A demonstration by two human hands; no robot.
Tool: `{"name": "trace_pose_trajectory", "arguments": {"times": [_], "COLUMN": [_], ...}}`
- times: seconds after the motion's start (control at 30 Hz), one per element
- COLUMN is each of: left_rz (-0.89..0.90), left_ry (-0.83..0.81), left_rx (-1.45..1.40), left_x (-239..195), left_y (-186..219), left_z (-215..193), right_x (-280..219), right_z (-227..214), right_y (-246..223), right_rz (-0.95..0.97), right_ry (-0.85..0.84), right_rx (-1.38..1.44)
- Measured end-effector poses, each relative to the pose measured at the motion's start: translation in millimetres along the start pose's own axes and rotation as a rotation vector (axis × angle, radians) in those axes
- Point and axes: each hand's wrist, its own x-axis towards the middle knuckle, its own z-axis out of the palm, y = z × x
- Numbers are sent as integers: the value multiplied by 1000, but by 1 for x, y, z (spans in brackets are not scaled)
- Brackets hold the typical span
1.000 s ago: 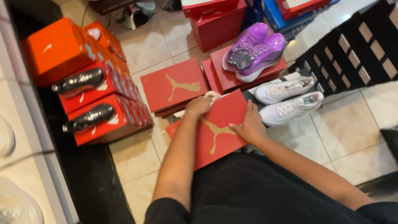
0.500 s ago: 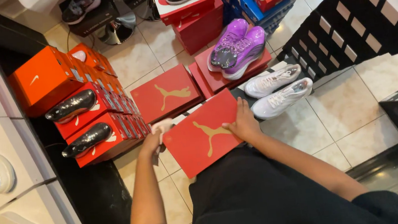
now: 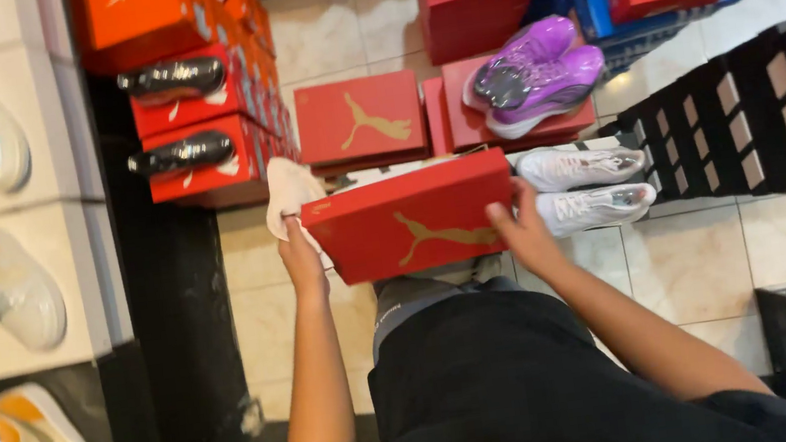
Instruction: Cleaning shoes with a cloth and organizing shoe boxes in a warehouse
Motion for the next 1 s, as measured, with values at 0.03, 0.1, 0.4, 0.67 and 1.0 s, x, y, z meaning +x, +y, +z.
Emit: {"name": "trace_pose_trajectory", "arguments": {"times": [0.03,0.1,0.4,0.67,1.0], "left_rz": [50,93,89,164,-17], "left_ry": [-25,-38,-580,-1188,-565], "left_rx": [-93,-185,378,47,-99], "left_x": [-2,-13,-91,-149,-89], "left_y": [-14,-41,-15,-42,-148], "left_z": [-17,-52,-118,-89,-131], "right_x": [-1,-11,-94,-148,-121], "right_z": [-9,-31,-63,95,89], "right_y": [27,56,-40,-71,74], "right_rz": [-92,-173,-86,-87,-543], "right_ry": [14,17,-319,-442,251], "right_rx": [177,352,-159,-54,-784]}}
